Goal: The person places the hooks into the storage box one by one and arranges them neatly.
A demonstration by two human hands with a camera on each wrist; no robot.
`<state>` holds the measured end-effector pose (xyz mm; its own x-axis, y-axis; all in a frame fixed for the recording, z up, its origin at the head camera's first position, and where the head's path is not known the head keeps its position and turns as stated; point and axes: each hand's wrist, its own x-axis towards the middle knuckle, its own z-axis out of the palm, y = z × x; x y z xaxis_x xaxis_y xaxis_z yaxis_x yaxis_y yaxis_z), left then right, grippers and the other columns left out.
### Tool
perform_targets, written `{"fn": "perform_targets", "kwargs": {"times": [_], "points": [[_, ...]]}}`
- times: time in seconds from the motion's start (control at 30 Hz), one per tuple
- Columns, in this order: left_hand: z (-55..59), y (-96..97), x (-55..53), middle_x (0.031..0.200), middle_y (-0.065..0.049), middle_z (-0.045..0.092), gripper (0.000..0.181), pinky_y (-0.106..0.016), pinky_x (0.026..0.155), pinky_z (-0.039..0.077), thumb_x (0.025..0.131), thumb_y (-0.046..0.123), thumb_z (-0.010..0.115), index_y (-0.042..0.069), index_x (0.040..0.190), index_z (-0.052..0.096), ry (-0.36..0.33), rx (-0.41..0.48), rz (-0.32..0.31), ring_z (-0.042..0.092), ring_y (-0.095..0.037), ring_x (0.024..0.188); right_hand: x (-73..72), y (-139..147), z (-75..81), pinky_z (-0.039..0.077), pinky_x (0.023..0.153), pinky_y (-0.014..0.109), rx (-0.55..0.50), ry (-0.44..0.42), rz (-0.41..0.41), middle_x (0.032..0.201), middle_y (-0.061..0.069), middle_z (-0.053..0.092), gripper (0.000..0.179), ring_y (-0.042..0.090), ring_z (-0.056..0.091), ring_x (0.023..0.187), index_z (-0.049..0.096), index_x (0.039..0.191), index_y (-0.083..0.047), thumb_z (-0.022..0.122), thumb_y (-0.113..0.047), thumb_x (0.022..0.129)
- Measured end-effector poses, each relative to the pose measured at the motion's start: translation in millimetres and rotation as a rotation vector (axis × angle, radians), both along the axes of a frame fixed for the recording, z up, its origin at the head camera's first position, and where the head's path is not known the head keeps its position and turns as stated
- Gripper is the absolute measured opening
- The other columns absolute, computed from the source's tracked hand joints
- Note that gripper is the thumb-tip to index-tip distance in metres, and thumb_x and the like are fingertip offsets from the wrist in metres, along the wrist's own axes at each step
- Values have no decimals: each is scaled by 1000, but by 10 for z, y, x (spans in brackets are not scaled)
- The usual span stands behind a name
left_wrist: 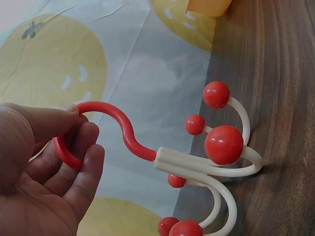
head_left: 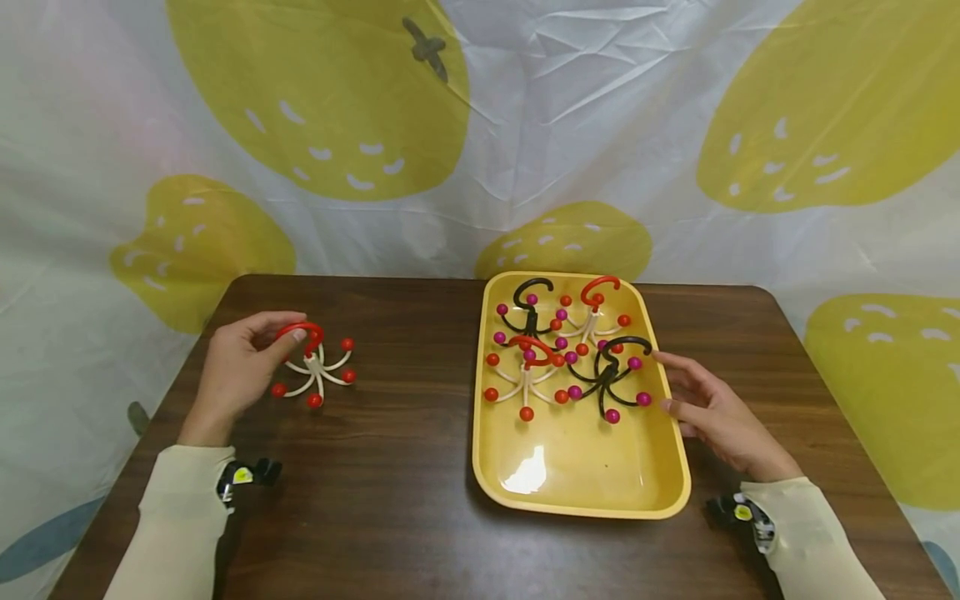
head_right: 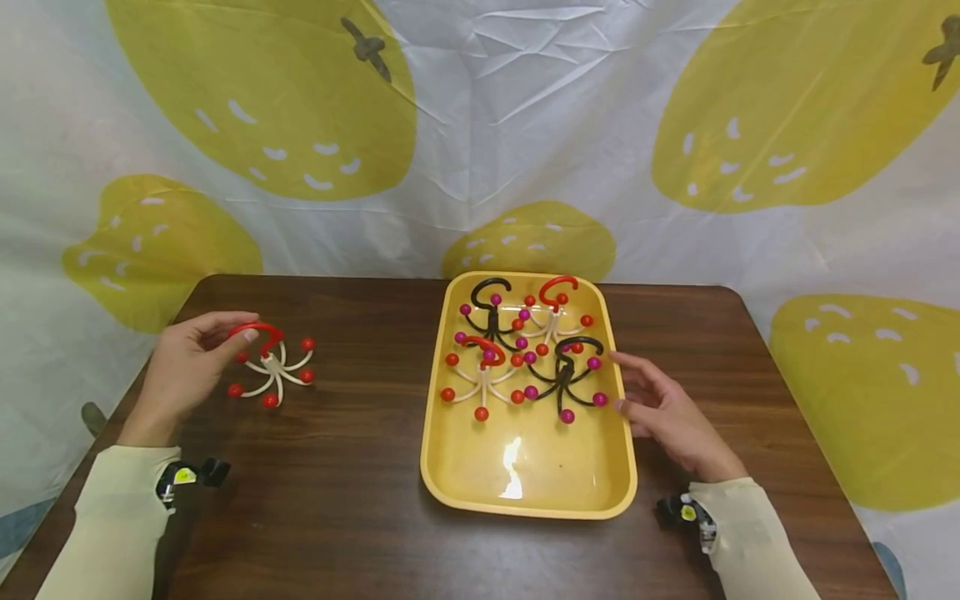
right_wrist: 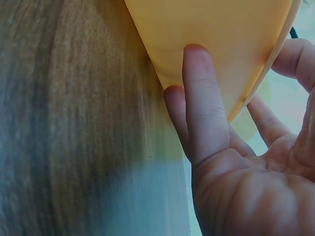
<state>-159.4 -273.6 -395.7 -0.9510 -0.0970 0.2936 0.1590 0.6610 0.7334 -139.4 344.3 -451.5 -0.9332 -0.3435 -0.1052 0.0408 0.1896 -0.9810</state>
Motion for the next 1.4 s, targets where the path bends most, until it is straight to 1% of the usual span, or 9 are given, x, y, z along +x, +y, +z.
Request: {"fn": "perform_targets", "kwargs": {"times": [0.17,0.33,0.53,0.67,0.8,0.97,1.07,1.23,1.4], "points": [[13,12,5,105,2,80,29,-11,67,52,98,27,78,13,124,79,11,22,5,67,7,78,-5,18,-15,66,80,44,-17,9,9,140,7,54,68,16,74,112,30,165,-12,61,-3,105],[19,26,15,101,6,80,29,-12,65,51,98,28,79,13,123,80,29,24,11,69,3,73,-9,24,-19,66,80,44,-21,12,12,140,8,54,68,16,75,112,30,165,-11,61,-3,105],[63,56,49,94,23,74,30,-13,63,51,98,27,79,12,123,79,41,59,6,70,0,69,-14,29,-24,65,80,43,-28,13,19,141,7,53,68,15,74,112,29,165,-10,60,-2,105],[109,106,66,89,29,71,28,-13,62,52,97,24,79,12,122,80,62,68,0,69,2,67,-15,31,-23,65,80,44,-27,14,20,141,8,54,68,15,74,112,29,165,-10,60,-2,105],[158,162,88,87,31,69,26,-12,62,50,97,23,80,13,121,81,83,64,6,67,4,69,-16,30,-20,65,80,43,-13,13,17,140,8,54,68,15,75,112,29,165,-10,61,-2,105],[212,228,120,89,31,70,26,-11,64,50,97,22,80,12,120,81,100,97,-3,67,6,72,-15,25,-14,65,81,43,-1,7,13,141,8,53,68,15,75,112,29,165,-11,61,-3,105],[247,275,139,91,32,71,26,-11,65,51,96,21,80,11,121,81,108,115,-18,67,7,74,-15,23,-15,65,81,43,0,6,11,141,7,53,68,15,75,112,30,165,-11,61,-3,105],[315,377,168,90,33,70,26,-11,64,51,95,17,81,10,120,81,123,119,-44,66,4,72,-16,28,-21,65,81,42,5,8,8,139,5,55,68,15,75,111,31,165,-13,61,-3,105],[381,500,188,92,30,72,25,-11,66,51,95,13,81,7,119,80,135,178,-91,67,4,75,-17,21,-15,66,80,41,11,9,3,139,3,55,68,14,75,110,31,165,-13,62,-3,105]]}}
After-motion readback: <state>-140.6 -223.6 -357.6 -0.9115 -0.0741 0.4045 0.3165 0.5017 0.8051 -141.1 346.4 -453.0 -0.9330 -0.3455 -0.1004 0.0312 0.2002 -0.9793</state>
